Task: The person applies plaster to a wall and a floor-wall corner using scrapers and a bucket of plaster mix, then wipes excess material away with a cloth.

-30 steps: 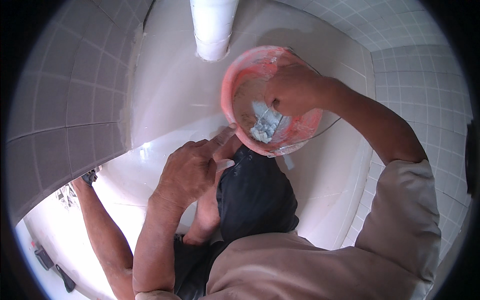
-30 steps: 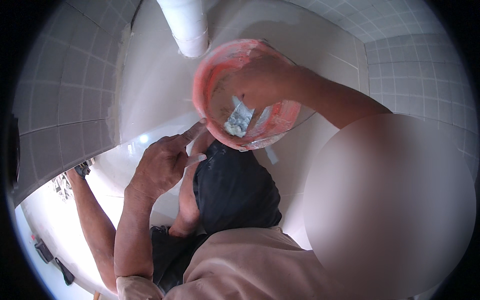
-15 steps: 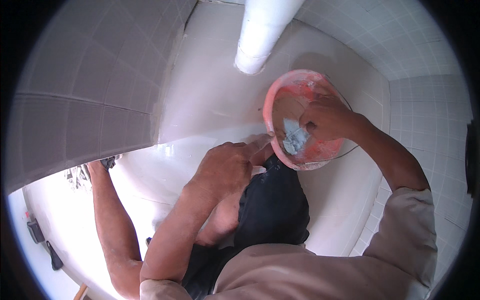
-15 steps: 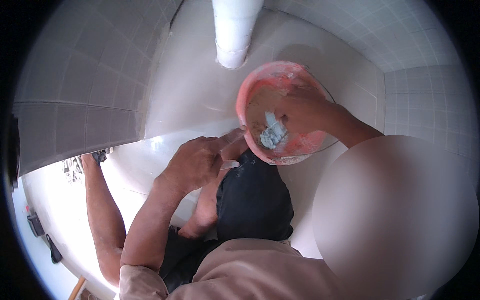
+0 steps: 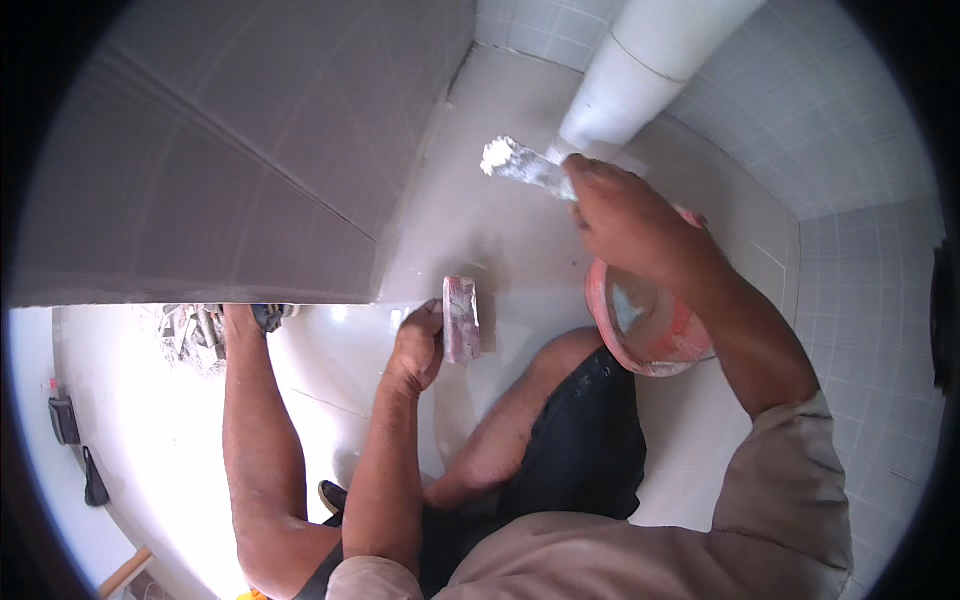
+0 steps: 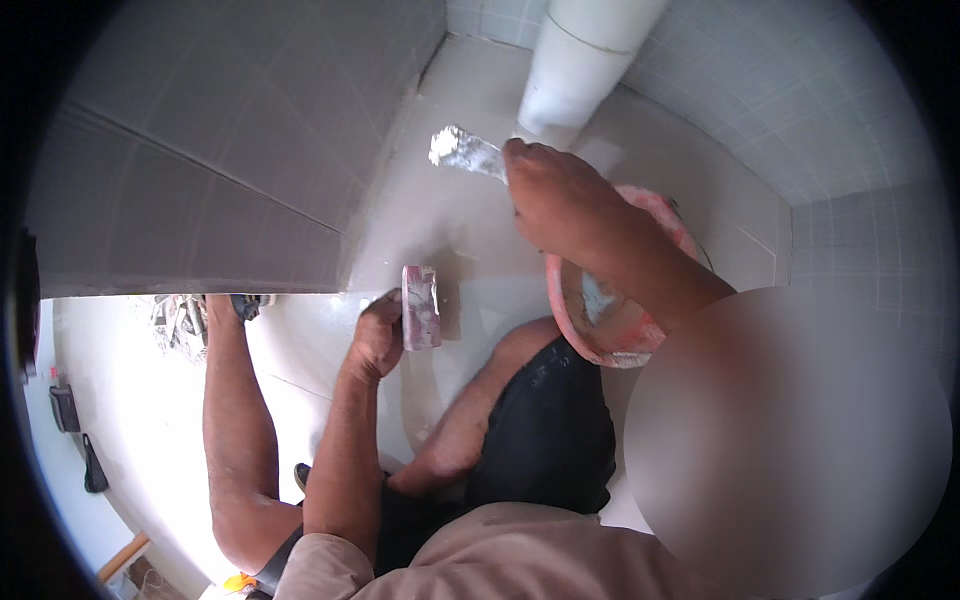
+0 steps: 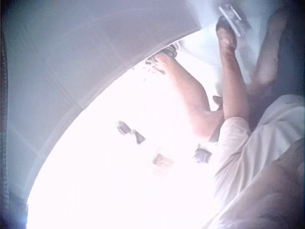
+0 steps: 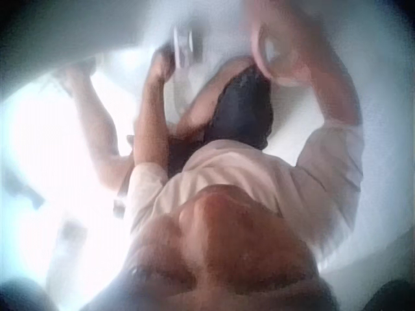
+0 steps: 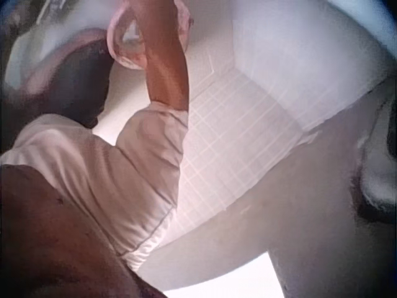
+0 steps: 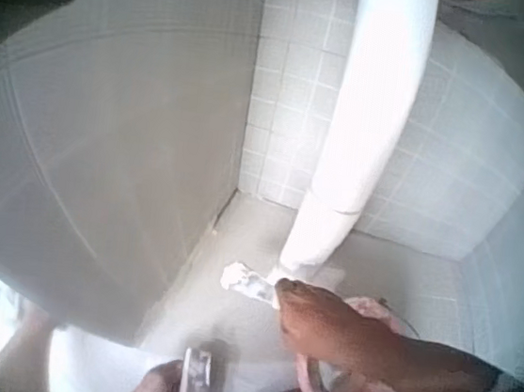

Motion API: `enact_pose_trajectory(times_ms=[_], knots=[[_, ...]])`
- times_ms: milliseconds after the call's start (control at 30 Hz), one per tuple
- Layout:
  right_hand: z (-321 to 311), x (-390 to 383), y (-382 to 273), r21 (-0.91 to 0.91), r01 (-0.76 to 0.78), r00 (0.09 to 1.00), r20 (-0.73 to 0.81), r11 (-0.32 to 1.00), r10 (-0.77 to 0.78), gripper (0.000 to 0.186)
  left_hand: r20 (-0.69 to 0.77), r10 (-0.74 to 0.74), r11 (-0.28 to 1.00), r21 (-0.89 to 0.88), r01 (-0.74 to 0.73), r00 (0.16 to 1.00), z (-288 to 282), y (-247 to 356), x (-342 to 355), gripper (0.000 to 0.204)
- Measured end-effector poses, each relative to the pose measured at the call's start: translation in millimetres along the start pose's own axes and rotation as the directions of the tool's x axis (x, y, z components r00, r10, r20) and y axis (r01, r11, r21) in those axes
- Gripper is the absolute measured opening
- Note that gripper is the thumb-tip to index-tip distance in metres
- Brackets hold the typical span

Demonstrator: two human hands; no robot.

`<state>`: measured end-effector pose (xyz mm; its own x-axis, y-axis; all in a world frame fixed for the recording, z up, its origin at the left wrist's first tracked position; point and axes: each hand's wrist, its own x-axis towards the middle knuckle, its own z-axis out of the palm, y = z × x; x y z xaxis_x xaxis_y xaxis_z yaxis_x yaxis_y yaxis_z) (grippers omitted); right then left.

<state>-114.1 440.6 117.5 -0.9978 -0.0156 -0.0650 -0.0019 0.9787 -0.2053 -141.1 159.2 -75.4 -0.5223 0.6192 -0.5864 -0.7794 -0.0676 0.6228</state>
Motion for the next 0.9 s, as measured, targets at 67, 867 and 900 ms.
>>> enact_pose_trajectory(times_ms=[67, 867, 900], knots=[[21, 49, 6, -0.081, -0.034, 0.998, 0.046, 0.996, 0.038, 0.03, 0.018, 0.076, 0.988, -0.135, -0.073, 0.997, -5, -11, 7, 0.033], [34, 316, 60, -0.469, -0.097, 0.994, -0.002, 0.878, 0.109, 0.027, 0.059, 0.798, 0.33, 0.79, -0.517, 0.6, 4, -44, 37, 0.028], [33, 317, 58, -0.481, -0.071, 0.995, 0.023, 0.874, 0.094, 0.027, 0.061, 0.799, 0.322, 0.797, -0.512, 0.598, 4, -44, 37, 0.028]])
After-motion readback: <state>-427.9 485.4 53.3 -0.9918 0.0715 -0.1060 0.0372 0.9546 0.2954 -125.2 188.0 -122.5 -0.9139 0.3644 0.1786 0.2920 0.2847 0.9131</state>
